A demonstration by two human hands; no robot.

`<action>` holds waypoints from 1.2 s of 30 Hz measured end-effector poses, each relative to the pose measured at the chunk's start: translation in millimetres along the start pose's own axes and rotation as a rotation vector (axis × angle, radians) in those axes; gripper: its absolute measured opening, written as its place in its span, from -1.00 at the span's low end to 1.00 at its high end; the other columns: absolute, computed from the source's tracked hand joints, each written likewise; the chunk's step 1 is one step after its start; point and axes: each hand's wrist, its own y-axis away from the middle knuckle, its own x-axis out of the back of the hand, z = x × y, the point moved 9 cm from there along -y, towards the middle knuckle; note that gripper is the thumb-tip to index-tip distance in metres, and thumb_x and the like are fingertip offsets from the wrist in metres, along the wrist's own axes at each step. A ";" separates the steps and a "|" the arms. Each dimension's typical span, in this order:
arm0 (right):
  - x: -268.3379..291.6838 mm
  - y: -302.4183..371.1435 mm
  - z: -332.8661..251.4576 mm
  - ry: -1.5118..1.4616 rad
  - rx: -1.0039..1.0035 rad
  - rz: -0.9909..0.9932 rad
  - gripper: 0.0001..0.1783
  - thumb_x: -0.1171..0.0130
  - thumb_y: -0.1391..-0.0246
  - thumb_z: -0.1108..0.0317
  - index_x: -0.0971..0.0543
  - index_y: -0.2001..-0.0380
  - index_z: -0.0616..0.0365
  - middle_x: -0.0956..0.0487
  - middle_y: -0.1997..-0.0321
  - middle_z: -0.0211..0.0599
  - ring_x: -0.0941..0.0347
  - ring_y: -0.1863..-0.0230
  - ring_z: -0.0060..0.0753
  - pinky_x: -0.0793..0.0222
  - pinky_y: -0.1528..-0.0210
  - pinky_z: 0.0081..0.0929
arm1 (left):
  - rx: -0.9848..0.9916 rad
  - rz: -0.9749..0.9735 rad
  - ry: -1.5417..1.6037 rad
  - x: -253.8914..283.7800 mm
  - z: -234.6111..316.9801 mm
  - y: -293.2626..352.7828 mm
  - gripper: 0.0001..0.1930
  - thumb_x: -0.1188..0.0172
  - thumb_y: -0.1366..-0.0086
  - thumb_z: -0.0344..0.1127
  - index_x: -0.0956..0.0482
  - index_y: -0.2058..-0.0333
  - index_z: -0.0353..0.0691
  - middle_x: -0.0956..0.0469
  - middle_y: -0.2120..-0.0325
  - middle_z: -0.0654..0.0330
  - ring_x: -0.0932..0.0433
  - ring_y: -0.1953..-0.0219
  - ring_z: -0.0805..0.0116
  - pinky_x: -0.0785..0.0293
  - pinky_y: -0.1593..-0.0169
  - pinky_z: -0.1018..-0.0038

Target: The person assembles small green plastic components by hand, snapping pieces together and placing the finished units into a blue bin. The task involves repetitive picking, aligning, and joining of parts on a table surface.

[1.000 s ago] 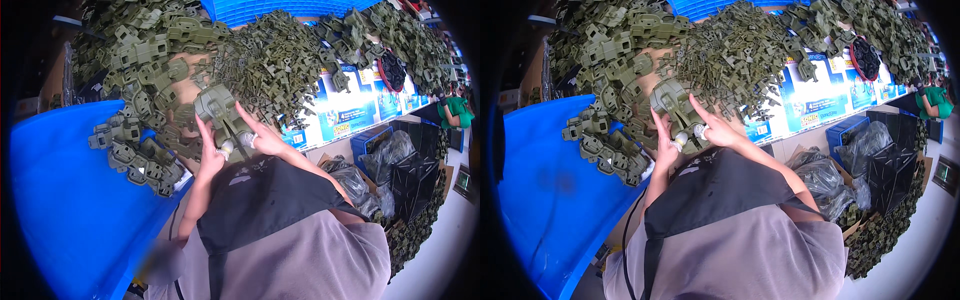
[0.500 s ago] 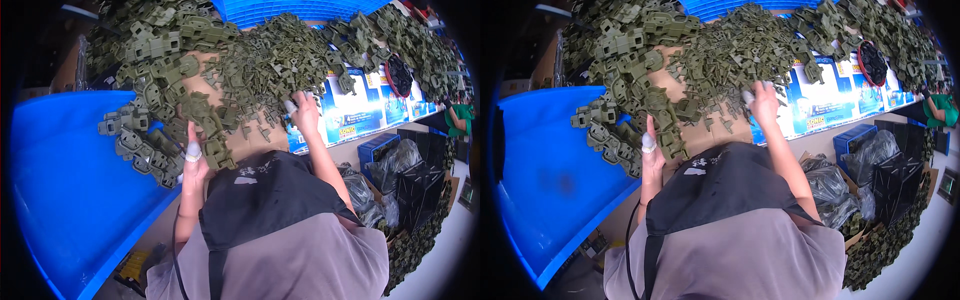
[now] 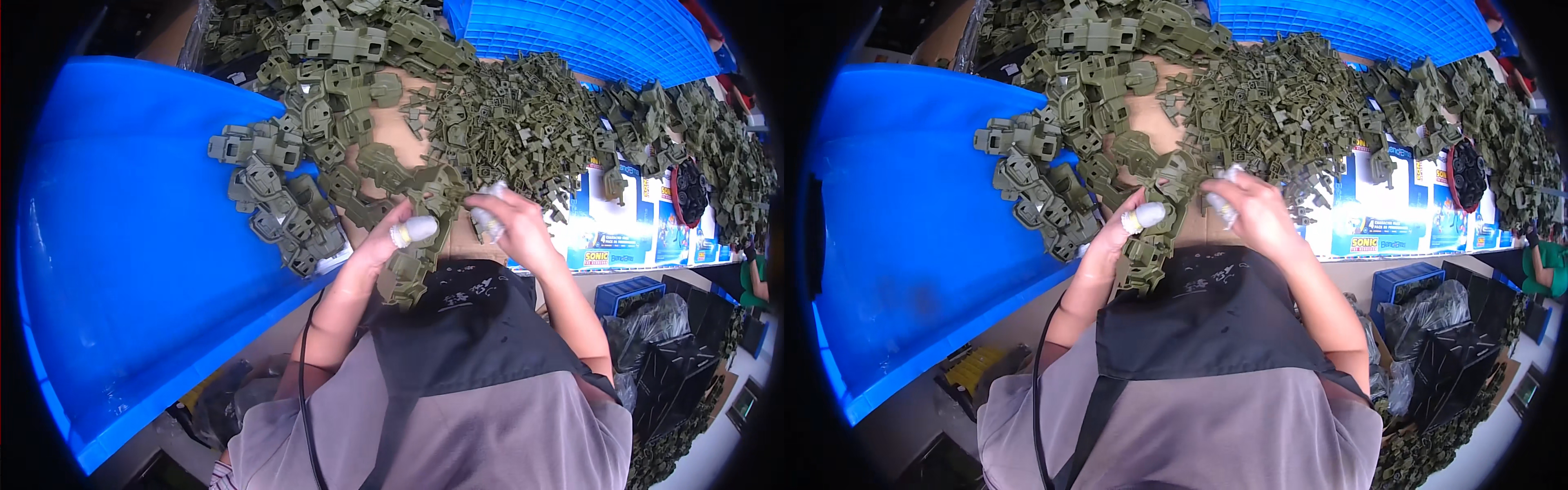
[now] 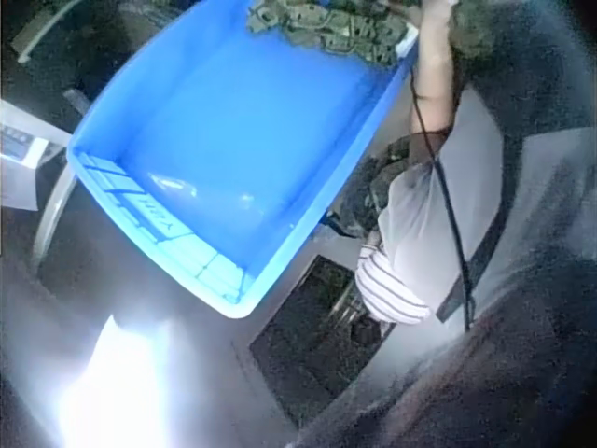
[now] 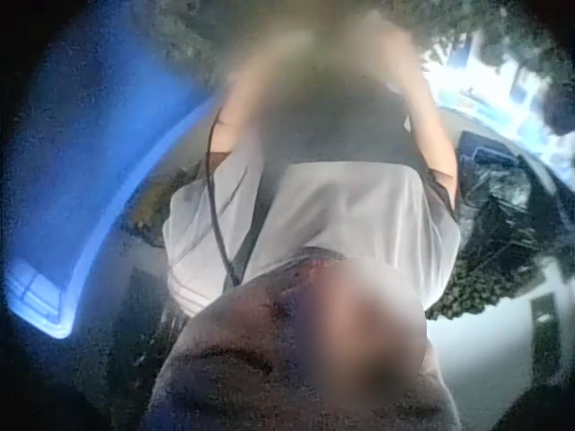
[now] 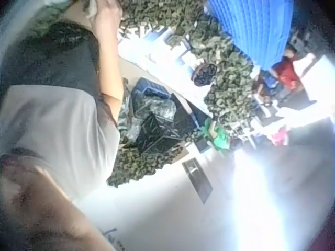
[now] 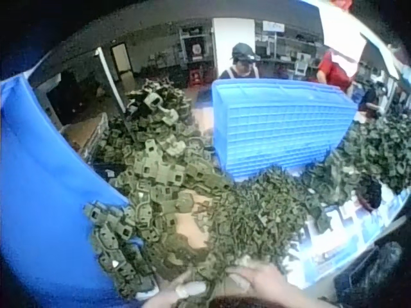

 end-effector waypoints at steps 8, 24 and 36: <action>-28.6 -10.9 -7.4 0.124 0.037 -0.346 -0.52 -0.11 0.34 0.57 -0.49 0.18 0.09 -0.50 0.35 -0.10 -0.47 0.31 -0.03 -0.41 0.27 -0.21 | -0.028 -0.053 -0.129 -4.1 7.1 9.8 -0.42 -0.25 -0.07 -0.32 -0.27 -0.07 -0.29 -0.42 0.15 0.29 -0.39 0.17 0.58 -0.32 0.10 0.60; -53.6 -28.7 3.0 -0.181 0.078 -0.409 -0.76 -0.11 0.06 0.40 -0.49 0.25 0.15 -0.56 0.36 -0.10 -0.49 0.30 -0.02 -0.40 0.20 -0.24 | -0.149 0.067 -0.050 2.5 5.0 13.7 -0.52 -0.28 -0.03 -0.37 -0.35 0.05 -0.24 -0.45 0.44 0.37 -0.43 0.49 0.64 -0.32 0.53 0.69; -133.0 109.3 125.6 0.459 -0.407 -0.374 -0.57 -0.07 0.13 0.42 -0.34 0.10 -0.06 -0.42 0.25 0.01 -0.47 0.27 0.04 -0.43 0.32 -0.16 | 0.137 0.360 0.382 48.6 -53.1 -4.2 -0.48 -0.13 -0.19 -0.18 -0.26 -0.10 -0.19 -0.39 0.01 0.23 -0.36 -0.03 0.44 -0.31 -0.06 0.51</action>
